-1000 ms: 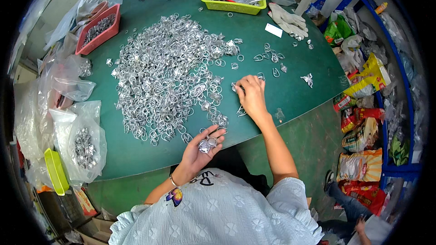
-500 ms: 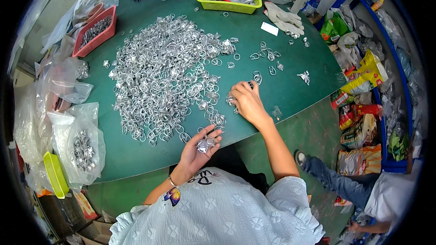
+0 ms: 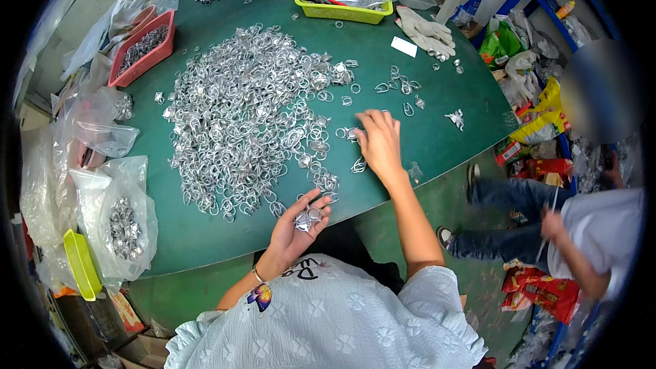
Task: The person sorts small metal rings and clips by hand from a large pile on a green table into smaller groups and containers.
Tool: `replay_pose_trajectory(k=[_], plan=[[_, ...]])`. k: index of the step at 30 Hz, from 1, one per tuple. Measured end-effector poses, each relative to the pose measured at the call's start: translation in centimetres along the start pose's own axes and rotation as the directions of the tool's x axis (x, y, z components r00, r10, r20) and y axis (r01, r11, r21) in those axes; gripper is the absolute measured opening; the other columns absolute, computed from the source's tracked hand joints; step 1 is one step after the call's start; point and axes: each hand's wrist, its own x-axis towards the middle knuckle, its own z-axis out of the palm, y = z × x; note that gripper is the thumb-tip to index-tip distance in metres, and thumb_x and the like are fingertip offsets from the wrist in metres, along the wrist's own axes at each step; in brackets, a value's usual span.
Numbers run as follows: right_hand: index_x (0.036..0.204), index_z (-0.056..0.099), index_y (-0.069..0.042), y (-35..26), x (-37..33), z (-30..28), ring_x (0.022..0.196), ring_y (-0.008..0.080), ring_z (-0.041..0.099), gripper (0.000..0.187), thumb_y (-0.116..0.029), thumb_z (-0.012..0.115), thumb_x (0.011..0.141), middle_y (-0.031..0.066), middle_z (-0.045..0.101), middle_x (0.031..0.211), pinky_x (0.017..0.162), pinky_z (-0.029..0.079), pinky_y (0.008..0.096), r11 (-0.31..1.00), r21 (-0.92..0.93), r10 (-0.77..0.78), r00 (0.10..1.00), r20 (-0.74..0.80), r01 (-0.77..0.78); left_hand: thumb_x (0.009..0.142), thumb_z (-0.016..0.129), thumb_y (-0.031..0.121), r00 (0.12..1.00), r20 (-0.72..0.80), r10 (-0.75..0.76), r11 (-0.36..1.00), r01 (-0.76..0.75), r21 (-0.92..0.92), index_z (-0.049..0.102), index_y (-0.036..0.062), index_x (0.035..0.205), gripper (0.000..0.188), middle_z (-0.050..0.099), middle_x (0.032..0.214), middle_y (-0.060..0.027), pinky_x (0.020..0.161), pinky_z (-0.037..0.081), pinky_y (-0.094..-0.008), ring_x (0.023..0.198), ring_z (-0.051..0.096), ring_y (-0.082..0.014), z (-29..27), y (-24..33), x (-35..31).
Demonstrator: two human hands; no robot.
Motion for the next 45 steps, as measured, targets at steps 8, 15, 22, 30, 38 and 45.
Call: replay_pose_trajectory(k=[8, 15, 22, 30, 38, 45], plan=[[0.09, 0.063, -0.004, -0.9, -0.2, -0.6, 0.093, 0.0261, 0.053, 0.026, -0.017, 0.073, 0.071, 0.0073, 0.06, 0.094, 0.089, 0.034, 0.0387, 0.969, 0.236, 0.007, 0.964, 0.266, -0.072, 0.094, 0.048, 0.017, 0.999, 0.026, 0.04, 0.999, -0.04, -0.005, 0.041, 0.0026, 0.13, 0.039, 0.053, 0.122, -0.0192, 0.084, 0.053, -0.0363, 0.101, 0.059, -0.0272, -0.1, 0.3, 0.1], [0.103, 0.062, -0.006, -3.0, 1.2, -0.3, 0.099, 0.0288, 0.052, 0.029, -0.013, 0.068, 0.076, 0.0099, 0.06, 0.104, 0.089, 0.037, 0.0384, 0.889, 0.457, -0.204, 0.919, 0.339, 0.029, 0.092, 0.053, 0.013, 0.993, 0.046, 0.112, 0.994, -0.111, -0.022, 0.05, 0.0017, 0.12, 0.031, 0.06, 0.111, -0.0137, 0.078, 0.053, -0.0311, 0.094, 0.061, -0.0222, -0.2, 0.6, 1.0], [0.098, 0.062, -0.004, -0.5, 2.6, 4.7, 0.095, 0.0283, 0.052, 0.022, -0.011, 0.065, 0.077, 0.0101, 0.061, 0.097, 0.085, 0.035, 0.0392, 0.978, 0.156, -0.174, 0.957, 0.234, 0.14, 0.086, 0.058, 0.002, 0.998, 0.024, 0.066, 0.996, -0.068, 0.056, 0.056, 0.0027, 0.108, 0.022, 0.059, 0.111, -0.0139, 0.06, 0.05, -0.0223, 0.085, 0.059, -0.0201, -0.9, 0.4, 0.6], [0.094, 0.064, -0.003, -5.7, -0.3, -1.6, 0.089, 0.0268, 0.057, 0.023, -0.014, 0.07, 0.075, 0.008, 0.064, 0.093, 0.084, 0.04, 0.0374, 0.876, 0.455, -0.305, 0.913, 0.271, 0.158, 0.089, 0.057, 0.009, 0.995, -0.018, 0.097, 0.993, -0.098, -0.062, 0.042, 0.0055, 0.132, 0.046, 0.054, 0.123, -0.0114, 0.079, 0.052, -0.0262, 0.105, 0.057, -0.0208, 0.2, 1.4, 0.4], [0.106, 0.061, -0.004, -4.5, 1.0, 0.5, 0.11, 0.0281, 0.052, 0.03, -0.016, 0.067, 0.079, 0.0098, 0.058, 0.114, 0.094, 0.039, 0.0375, 0.873, 0.488, -0.148, 0.944, 0.295, -0.016, 0.089, 0.059, 0.013, 0.984, 0.146, 0.103, 0.992, -0.113, 0.059, 0.055, 0.0063, 0.115, 0.027, 0.06, 0.104, -0.0063, 0.075, 0.055, -0.0324, 0.091, 0.06, -0.0167, -2.6, 1.2, 0.7], [0.086, 0.062, -0.005, -1.0, -0.8, 2.1, 0.096, 0.0266, 0.053, 0.014, -0.011, 0.069, 0.075, 0.0076, 0.06, 0.1, 0.085, 0.037, 0.0386, 0.958, 0.263, -0.185, 0.947, 0.262, 0.114, 0.091, 0.056, 0.031, 0.992, 0.116, 0.05, 0.998, -0.055, 0.038, 0.059, 0.0051, 0.103, 0.028, 0.058, 0.105, -0.0108, 0.062, 0.051, -0.0265, 0.087, 0.058, -0.0204, -1.0, 0.9, -1.0]])
